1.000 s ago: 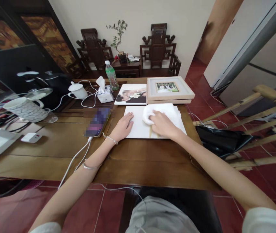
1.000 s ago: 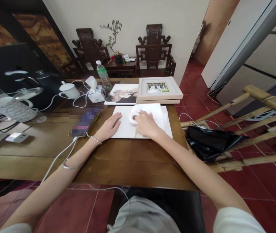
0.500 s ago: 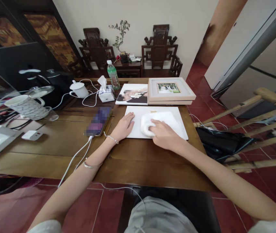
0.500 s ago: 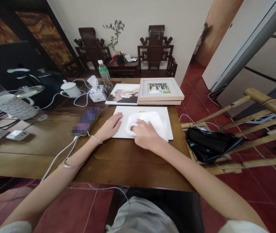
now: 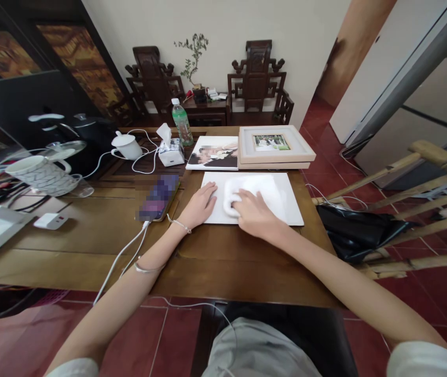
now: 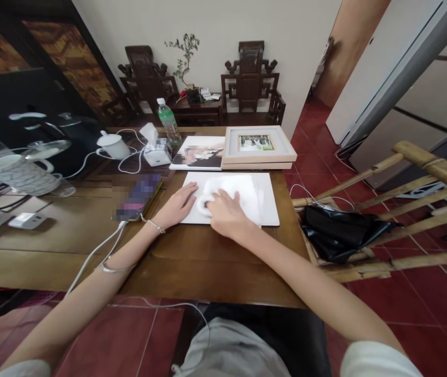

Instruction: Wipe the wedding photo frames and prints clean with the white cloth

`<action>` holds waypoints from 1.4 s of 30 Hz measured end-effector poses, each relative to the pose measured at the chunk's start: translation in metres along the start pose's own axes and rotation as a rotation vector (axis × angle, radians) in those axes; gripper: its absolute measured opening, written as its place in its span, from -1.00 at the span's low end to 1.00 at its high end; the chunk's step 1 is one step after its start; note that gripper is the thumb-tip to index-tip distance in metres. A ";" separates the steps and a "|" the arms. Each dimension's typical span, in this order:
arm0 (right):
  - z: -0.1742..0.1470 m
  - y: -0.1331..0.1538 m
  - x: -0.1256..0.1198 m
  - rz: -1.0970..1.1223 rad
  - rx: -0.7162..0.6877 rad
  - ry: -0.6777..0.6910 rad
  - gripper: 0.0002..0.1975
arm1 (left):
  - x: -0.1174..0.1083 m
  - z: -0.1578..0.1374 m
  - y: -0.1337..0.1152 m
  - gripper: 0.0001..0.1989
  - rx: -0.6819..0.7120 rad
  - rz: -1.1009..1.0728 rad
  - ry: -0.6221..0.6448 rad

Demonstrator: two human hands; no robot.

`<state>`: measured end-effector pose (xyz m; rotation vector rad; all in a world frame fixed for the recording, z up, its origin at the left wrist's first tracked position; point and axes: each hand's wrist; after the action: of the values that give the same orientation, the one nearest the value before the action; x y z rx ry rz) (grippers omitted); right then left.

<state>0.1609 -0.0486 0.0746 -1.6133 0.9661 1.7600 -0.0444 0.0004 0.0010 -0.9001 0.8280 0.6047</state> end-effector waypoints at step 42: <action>0.018 0.014 -0.027 0.036 0.033 0.118 -0.67 | 0.001 0.001 0.005 -0.60 0.047 -0.016 0.006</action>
<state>0.1425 -0.0406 0.1032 -1.7049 1.0789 1.6790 -0.0476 0.0040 -0.0016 -0.8649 0.8367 0.5666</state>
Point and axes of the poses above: each hand's wrist, its own z-axis towards the middle knuckle, its own x-axis out of the palm, y = z × x
